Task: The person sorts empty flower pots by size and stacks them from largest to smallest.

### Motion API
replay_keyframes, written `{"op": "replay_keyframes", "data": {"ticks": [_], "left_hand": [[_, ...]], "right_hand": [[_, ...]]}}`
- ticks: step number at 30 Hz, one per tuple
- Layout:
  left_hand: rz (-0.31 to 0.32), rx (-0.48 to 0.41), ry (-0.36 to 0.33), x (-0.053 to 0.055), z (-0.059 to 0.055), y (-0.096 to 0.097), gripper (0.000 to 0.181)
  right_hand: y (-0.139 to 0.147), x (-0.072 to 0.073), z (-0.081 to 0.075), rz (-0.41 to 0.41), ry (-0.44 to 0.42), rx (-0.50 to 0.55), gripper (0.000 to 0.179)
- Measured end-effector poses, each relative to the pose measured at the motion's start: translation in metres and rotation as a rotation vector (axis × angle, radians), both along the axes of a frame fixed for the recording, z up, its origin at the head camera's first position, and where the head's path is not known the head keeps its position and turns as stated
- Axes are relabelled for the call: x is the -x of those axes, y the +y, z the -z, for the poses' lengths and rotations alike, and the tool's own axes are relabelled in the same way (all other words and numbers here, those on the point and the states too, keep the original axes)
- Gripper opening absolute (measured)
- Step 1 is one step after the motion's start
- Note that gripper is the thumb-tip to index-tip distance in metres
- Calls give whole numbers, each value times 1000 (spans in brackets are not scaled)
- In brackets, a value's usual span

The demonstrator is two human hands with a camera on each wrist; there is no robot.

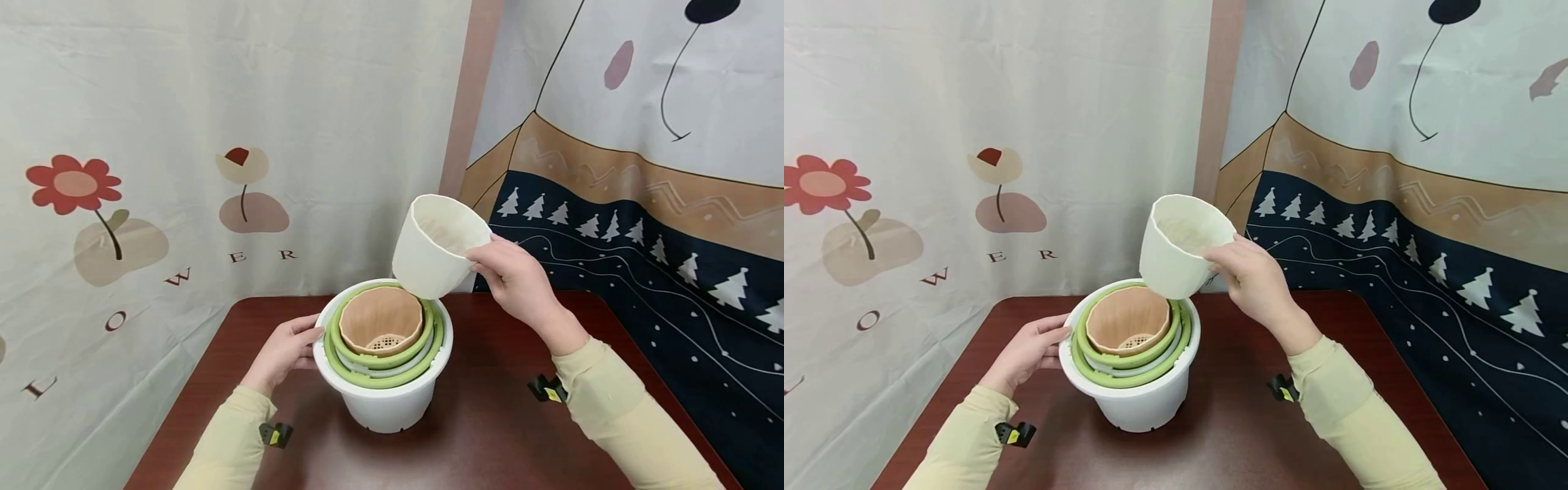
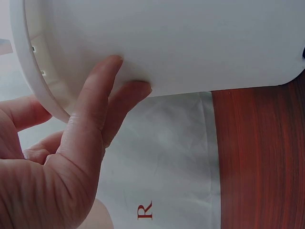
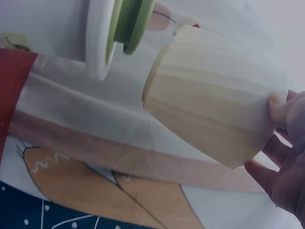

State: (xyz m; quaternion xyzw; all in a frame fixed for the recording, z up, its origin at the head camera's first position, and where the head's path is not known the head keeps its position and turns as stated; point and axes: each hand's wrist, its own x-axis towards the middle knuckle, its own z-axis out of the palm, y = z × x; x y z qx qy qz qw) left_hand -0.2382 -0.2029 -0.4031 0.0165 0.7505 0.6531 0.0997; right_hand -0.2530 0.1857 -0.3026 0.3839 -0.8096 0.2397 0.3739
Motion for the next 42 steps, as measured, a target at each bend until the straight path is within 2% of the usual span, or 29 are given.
{"op": "replay_keyframes", "data": {"ticks": [13,22,29,34,42], "left_hand": [[-8,9,4,0,1,-1,48],[1,26,14,0,2,-1,50],[3,28,18,0,2,-1,50],[4,30,21,-1,1,-1,50],[0,32,21,0,1,0,50]], "right_hand": [[-31,-8,-7,-146,59,-72,36],[-48,-8,-7,-238,12,-166,27],[-54,-6,0,-264,15,-250,30],[-57,-7,4,-240,28,-310,32],[-62,-9,9,-214,-2,-368,36]]}}
